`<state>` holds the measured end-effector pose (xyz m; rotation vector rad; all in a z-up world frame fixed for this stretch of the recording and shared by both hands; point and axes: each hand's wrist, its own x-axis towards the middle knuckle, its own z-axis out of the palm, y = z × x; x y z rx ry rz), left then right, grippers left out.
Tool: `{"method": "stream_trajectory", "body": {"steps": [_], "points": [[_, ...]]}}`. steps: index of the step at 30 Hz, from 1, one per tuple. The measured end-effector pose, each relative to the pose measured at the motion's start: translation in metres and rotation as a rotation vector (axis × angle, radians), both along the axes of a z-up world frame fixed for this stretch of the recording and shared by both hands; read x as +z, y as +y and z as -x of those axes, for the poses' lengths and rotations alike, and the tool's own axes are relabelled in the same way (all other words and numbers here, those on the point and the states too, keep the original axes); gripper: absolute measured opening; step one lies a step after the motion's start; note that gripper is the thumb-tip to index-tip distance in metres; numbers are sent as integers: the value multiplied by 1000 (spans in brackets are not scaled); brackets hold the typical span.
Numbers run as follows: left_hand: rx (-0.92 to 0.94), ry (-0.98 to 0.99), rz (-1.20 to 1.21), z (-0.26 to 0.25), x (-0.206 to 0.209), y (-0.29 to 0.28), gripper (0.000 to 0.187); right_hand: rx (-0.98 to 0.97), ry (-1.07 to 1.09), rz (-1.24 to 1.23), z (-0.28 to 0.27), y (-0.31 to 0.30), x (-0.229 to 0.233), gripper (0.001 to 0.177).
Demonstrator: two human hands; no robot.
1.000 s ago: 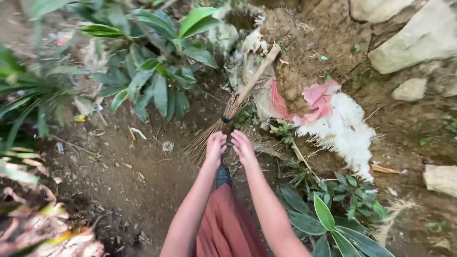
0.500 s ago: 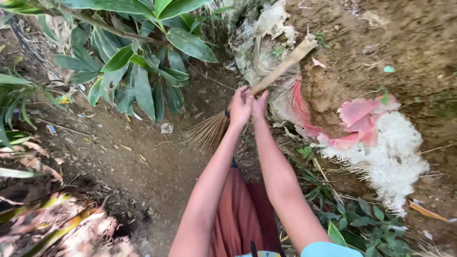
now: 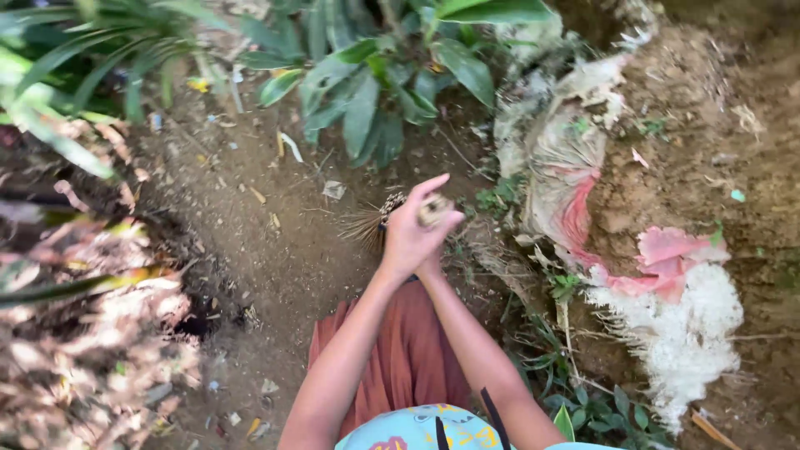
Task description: The recorder sweeps an outdoor dirt area, collects debris into a bucket, and repairs a stick broom by tying its bristles together.
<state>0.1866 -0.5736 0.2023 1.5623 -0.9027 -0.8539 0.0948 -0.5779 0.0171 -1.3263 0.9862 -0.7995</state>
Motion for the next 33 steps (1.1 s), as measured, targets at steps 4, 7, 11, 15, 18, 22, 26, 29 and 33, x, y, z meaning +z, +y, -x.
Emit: {"method": "stream_trajectory", "body": {"steps": [4,7,11,15,18,22,26,29,33], "points": [[199,191,158,-48,0,97,43,331,474,696,-47,34,51,52],[282,25,312,-68,1,170,34,636,530,634,-78,71,26,37],[371,48,138,-65,-5,254,25,698,419,733,-93,128,-13,28],[334,-187,263,-66,35,305,31,732,309,774,-103,176,-24,18],[295,-222,241,-64,55,325,31,910,432,703,-138,199,54,30],[407,-91,120,-71,53,334,27,880,271,783,-182,194,62,30],[562,-189,172,-98,36,314,29,798,255,883,-242,153,43,26],[636,-142,194,-117,15,274,33,792,269,952,-269,101,28,26],[693,-192,273,-149,-43,206,36,887,318,944,-308,32,-21,26]]}}
